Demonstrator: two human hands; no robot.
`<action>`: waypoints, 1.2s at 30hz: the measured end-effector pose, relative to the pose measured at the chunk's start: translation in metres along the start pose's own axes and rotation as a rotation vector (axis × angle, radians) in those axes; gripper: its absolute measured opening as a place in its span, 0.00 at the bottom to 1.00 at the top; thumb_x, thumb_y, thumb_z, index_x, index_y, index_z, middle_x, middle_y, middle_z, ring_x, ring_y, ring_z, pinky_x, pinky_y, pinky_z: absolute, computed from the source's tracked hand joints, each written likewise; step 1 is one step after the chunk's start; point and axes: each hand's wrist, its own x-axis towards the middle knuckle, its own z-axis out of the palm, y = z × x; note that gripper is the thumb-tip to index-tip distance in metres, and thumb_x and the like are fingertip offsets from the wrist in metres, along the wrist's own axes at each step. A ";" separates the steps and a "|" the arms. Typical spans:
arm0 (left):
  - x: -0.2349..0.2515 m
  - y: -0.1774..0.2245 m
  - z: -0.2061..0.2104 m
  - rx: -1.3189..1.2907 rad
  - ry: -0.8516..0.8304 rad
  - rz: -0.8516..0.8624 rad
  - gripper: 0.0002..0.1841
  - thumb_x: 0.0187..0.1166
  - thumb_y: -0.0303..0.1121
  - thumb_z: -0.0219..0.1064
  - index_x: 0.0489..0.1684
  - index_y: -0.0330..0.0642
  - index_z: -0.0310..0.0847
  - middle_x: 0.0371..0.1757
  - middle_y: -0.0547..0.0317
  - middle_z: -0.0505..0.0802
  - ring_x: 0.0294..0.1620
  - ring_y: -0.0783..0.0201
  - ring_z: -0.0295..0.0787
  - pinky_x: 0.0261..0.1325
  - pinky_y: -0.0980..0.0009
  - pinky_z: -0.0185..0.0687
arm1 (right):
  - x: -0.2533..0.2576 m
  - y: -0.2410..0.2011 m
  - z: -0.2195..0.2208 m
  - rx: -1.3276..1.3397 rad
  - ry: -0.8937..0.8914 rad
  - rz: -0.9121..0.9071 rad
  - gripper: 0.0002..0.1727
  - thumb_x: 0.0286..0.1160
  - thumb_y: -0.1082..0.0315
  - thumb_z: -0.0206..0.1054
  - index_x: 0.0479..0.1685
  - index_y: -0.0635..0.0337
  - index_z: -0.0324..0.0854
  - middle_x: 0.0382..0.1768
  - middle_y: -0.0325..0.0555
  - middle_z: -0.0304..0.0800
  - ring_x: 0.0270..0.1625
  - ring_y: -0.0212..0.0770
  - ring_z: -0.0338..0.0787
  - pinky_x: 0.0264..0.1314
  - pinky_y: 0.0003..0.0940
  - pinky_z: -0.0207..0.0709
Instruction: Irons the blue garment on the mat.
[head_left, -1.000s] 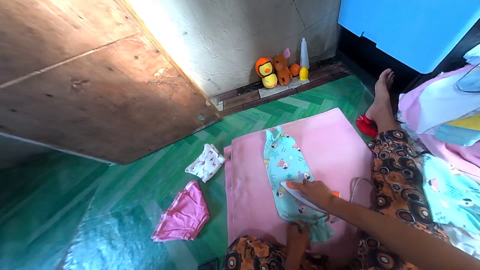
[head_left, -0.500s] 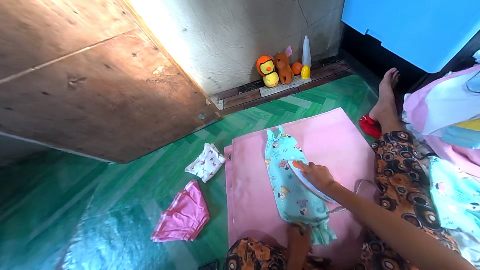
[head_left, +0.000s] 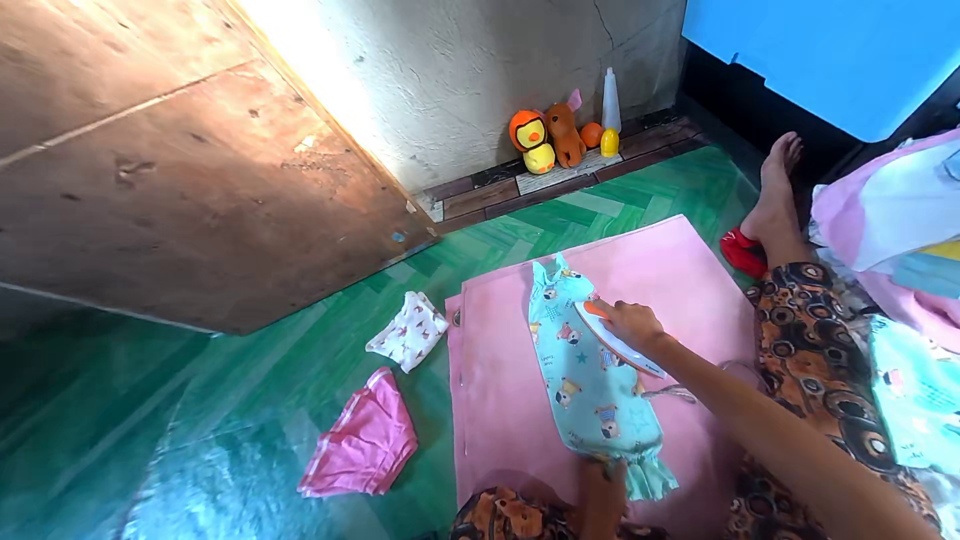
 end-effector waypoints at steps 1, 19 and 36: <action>-0.001 0.000 0.000 0.004 -0.001 -0.005 0.24 0.89 0.46 0.61 0.45 0.27 0.86 0.32 0.46 0.90 0.30 0.57 0.88 0.44 0.58 0.86 | 0.003 0.001 -0.001 -0.001 0.001 -0.005 0.29 0.95 0.55 0.51 0.94 0.36 0.57 0.69 0.67 0.84 0.68 0.69 0.86 0.66 0.65 0.77; 0.005 -0.010 0.003 -0.038 0.032 0.086 0.22 0.87 0.43 0.65 0.39 0.26 0.86 0.27 0.46 0.90 0.26 0.57 0.89 0.40 0.58 0.88 | 0.055 0.011 -0.026 -0.009 0.011 -0.083 0.28 0.94 0.55 0.53 0.92 0.37 0.63 0.69 0.64 0.85 0.72 0.66 0.85 0.70 0.65 0.75; 0.002 -0.006 0.002 -0.035 -0.001 0.013 0.23 0.87 0.46 0.63 0.45 0.28 0.86 0.31 0.45 0.90 0.29 0.56 0.89 0.43 0.55 0.87 | 0.085 0.014 -0.034 -0.010 0.050 -0.114 0.27 0.92 0.54 0.57 0.89 0.36 0.66 0.63 0.61 0.90 0.68 0.65 0.87 0.68 0.64 0.76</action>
